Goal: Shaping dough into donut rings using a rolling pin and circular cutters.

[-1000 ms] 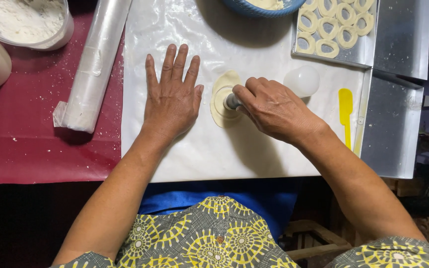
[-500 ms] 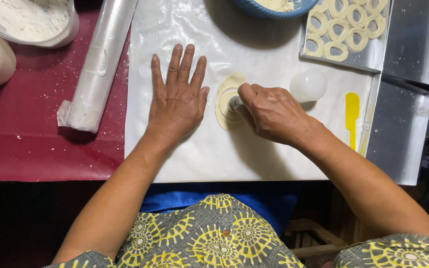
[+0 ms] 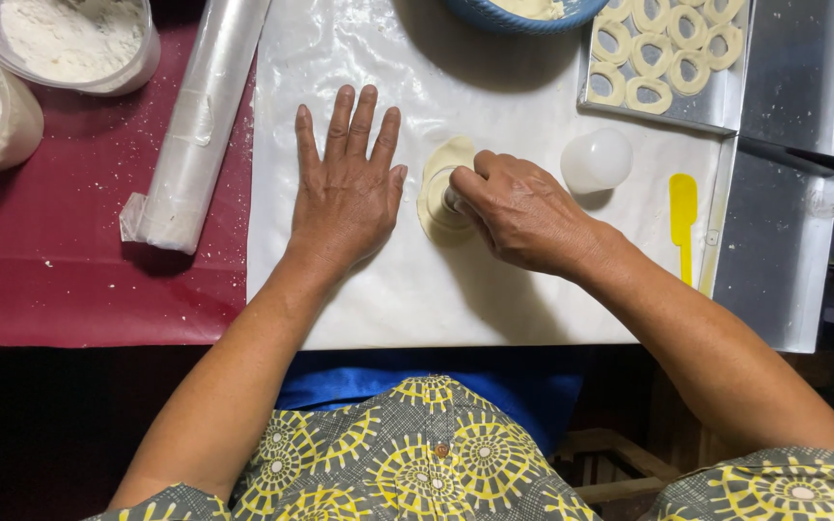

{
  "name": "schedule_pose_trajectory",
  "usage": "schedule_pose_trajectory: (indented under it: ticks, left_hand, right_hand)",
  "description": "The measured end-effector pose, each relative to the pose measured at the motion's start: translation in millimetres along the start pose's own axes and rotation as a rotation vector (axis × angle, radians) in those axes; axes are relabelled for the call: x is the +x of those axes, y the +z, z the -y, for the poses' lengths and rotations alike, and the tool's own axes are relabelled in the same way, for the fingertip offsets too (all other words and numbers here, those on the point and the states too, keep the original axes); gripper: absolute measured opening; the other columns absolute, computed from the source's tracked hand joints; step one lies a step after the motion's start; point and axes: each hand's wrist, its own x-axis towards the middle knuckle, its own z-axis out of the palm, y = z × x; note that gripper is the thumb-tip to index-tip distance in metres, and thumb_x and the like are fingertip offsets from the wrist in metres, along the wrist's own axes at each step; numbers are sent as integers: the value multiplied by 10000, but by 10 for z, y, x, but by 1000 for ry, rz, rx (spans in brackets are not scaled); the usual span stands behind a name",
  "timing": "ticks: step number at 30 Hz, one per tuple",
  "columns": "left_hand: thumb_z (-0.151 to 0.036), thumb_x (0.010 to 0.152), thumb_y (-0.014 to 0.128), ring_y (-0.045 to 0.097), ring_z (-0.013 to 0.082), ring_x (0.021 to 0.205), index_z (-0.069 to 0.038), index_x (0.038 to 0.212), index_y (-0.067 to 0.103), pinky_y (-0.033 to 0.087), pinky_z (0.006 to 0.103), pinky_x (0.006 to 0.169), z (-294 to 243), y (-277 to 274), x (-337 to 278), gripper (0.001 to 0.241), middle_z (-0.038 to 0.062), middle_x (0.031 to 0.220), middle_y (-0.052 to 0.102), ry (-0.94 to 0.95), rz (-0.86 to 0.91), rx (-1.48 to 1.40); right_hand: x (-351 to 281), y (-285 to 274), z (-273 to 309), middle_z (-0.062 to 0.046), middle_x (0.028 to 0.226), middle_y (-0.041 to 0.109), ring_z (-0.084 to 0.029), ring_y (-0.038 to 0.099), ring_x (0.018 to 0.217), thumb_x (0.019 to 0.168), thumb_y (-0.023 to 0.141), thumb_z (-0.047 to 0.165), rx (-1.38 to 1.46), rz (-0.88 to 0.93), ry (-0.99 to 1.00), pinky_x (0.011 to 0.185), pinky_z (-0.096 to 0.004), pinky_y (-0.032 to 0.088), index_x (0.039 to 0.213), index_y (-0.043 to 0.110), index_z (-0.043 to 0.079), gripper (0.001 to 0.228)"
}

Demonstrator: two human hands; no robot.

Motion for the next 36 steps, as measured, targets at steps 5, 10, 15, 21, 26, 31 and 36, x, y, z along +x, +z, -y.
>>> schedule_pose_trajectory:
  ticks: [5, 10, 15, 21, 26, 31, 36]
  left_hand:
    - [-377, 1102, 397, 7, 304, 1587, -73, 1621, 334, -89, 616, 1234, -13, -8, 15, 605, 182, 1712, 159, -4, -8, -3]
    - [-375, 1100, 395, 8, 305, 1585, -71, 1617, 334, -86, 614, 1238, -12, -6, 17, 603, 184, 1705, 160, -4, 19, -4]
    - [-378, 1095, 391, 17, 299, 1587, -71, 1612, 343, -68, 616, 1242, -27, -38, 21, 603, 178, 1707, 166, -13, 16, -20]
    - [-373, 1099, 391, 14, 305, 1586, -70, 1614, 343, -72, 614, 1239, -18, -6, 12, 599, 179, 1708, 165, -3, -1, 11]
    - [-369, 1099, 398, 21, 302, 1586, -64, 1612, 348, -65, 615, 1241, -21, -13, 2, 599, 187, 1705, 179, 10, -16, -3]
    - [-371, 1092, 408, 25, 300, 1585, -68, 1605, 354, -57, 622, 1242, -13, 5, 12, 598, 182, 1701, 185, -3, 8, 8]
    - [-371, 1091, 413, 28, 303, 1582, -67, 1602, 357, -53, 622, 1239, 5, 33, 4, 597, 186, 1699, 183, 13, -31, 39]
  right_hand:
    - [10, -52, 20, -192, 908, 559, -363, 585, 821, 908, 594, 53, -18, 45, -26, 762, -464, 486, 974, 549, 24, 85]
    - [13, 22, -52, -199, 911, 580, -367, 612, 851, 888, 592, 44, -34, 35, -29, 795, -471, 503, 991, 519, -9, 137]
    - [61, 14, 0, -235, 833, 675, -423, 676, 752, 1045, 568, 262, -44, 66, 117, 654, -522, 529, 985, 483, -5, 287]
    - [73, 34, 50, -215, 853, 674, -387, 692, 728, 1025, 542, 212, -98, 102, 186, 628, -514, 533, 1007, 506, 24, 192]
    - [7, 19, 67, -195, 886, 578, -349, 623, 770, 937, 600, 105, -60, 42, 74, 697, -482, 506, 987, 529, -4, 140]
    - [2, -5, 86, -189, 950, 529, -323, 553, 820, 811, 584, -34, -72, 50, 16, 754, -457, 475, 1025, 542, -12, 219]
    - [9, -9, 93, -178, 959, 503, -314, 520, 834, 813, 560, -48, -57, 71, -4, 762, -446, 456, 1026, 539, 5, 221]
